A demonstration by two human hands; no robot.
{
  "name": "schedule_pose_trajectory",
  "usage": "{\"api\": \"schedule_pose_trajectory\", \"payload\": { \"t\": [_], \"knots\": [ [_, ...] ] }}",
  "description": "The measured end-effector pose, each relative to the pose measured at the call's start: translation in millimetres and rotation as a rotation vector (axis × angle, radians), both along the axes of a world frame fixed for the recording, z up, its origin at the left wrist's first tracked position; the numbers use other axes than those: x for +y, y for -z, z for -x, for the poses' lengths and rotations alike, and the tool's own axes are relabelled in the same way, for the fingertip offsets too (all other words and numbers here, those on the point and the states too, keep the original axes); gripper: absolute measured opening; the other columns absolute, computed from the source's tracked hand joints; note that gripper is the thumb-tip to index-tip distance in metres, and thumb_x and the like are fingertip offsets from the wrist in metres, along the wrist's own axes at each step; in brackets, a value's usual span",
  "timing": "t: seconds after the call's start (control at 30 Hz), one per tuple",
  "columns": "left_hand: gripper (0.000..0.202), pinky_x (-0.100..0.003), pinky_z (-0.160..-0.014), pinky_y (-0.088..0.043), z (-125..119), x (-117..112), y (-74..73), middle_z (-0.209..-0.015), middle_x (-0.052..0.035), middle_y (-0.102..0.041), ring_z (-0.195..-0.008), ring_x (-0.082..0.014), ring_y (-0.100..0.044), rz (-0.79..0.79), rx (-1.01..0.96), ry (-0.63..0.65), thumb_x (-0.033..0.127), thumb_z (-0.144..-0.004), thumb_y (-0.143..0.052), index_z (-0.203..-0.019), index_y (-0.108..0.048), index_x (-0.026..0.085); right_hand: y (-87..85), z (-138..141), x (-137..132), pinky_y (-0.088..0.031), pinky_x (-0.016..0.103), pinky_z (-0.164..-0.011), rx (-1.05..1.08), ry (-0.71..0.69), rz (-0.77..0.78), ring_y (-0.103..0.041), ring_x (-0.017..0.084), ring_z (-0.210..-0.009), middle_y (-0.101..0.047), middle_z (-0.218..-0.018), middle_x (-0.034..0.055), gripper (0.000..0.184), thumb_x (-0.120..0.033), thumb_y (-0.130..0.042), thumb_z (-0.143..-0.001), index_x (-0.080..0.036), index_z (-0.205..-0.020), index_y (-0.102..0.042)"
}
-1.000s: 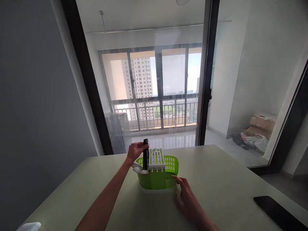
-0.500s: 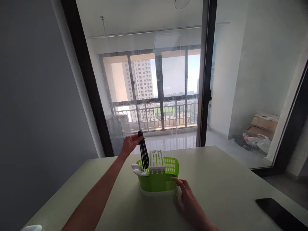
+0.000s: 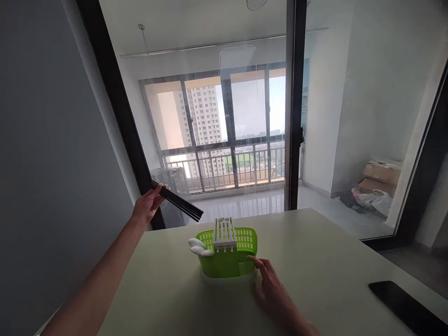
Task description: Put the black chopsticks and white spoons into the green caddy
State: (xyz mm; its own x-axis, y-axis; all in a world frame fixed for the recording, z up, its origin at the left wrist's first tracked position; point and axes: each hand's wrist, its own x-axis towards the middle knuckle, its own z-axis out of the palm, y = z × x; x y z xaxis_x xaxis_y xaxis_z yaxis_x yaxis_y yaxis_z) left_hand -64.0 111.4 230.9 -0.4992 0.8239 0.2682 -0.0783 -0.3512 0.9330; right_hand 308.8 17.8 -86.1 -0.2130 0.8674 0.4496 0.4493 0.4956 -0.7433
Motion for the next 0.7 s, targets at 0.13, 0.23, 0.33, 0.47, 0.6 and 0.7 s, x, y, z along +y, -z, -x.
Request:
{"api": "schedule_pose_trajectory", "payload": {
  "t": [0.13, 0.23, 0.33, 0.47, 0.6, 0.7],
  "knots": [
    [0.009, -0.019, -0.080, -0.065, 37.9, -22.1, 22.9, -0.080, 0.0011, -0.081, -0.079, -0.0105, -0.078, 0.190, -0.043, -0.003, 0.013, -0.097, -0.068, -0.091, -0.073, 0.015, -3.1, -0.2, -1.5, -0.056, 0.042, -0.100, 0.007, 0.002, 0.013, -0.061, 0.024, -0.122, -0.052, -0.136, 0.0074, 0.072, -0.012, -0.053, -0.084, -0.035, -0.151, -0.041],
    [0.019, -0.018, -0.083, -0.063, 64.1, -47.8, 48.8, -0.080, 0.0023, -0.081, -0.079, -0.0104, -0.077, 0.370, -0.013, 0.028, 0.010, -0.100, -0.063, -0.086, -0.074, 0.016, -5.1, -0.7, -2.8, -0.057, 0.042, -0.098, -0.002, -0.006, 0.032, -0.061, 0.025, -0.120, -0.050, -0.137, 0.0075, 0.070, -0.013, -0.052, -0.086, -0.037, -0.150, -0.040],
    [0.006, -0.021, -0.081, -0.064, 86.3, -79.1, 74.7, -0.084, -0.0026, -0.083, -0.079, -0.0161, -0.079, 0.573, 0.049, 0.116, 0.011, -0.088, -0.078, -0.084, -0.079, 0.015, -6.1, -1.4, -3.6, -0.057, 0.043, -0.098, -0.003, -0.014, 0.025, -0.060, 0.025, -0.121, -0.049, -0.137, 0.0079, 0.070, -0.011, -0.051, -0.086, -0.037, -0.150, -0.038],
    [0.037, -0.025, -0.078, -0.065, 107.9, -113.1, 105.7, -0.094, -0.0113, -0.084, -0.089, -0.0259, -0.080, 0.816, 0.186, 0.288, 0.031, -0.057, -0.101, -0.084, -0.083, 0.014, -7.9, -2.6, -5.2, -0.057, 0.044, -0.099, -0.003, -0.007, 0.022, -0.059, 0.026, -0.123, -0.050, -0.137, 0.0081, 0.072, -0.012, -0.053, -0.085, -0.037, -0.151, -0.038],
    [0.047, -0.029, -0.080, -0.063, 117.2, -127.2, 130.5, -0.093, -0.0098, -0.084, -0.097, -0.0309, -0.079, 0.930, 0.417, 0.428, 0.055, -0.048, -0.099, -0.077, -0.084, 0.021, -11.0, -4.0, -7.3, -0.059, 0.042, -0.094, -0.014, 0.007, 0.033, -0.060, 0.026, -0.123, -0.050, -0.138, 0.0081, 0.070, -0.014, -0.052, -0.086, -0.037, -0.151, -0.039],
    [0.044, -0.034, -0.064, -0.062, 116.8, -130.5, 140.5, -0.077, -0.0108, -0.082, -0.077, -0.0347, -0.079, 0.870, 0.472, 0.355, 0.051, -0.042, -0.101, -0.066, -0.080, 0.021, -12.6, -5.3, -8.3, -0.059, 0.042, -0.095, -0.006, -0.002, 0.011, -0.061, 0.025, -0.119, -0.052, -0.136, 0.0084, 0.068, -0.015, -0.052, -0.087, -0.035, -0.151, -0.040]
  ]
}}
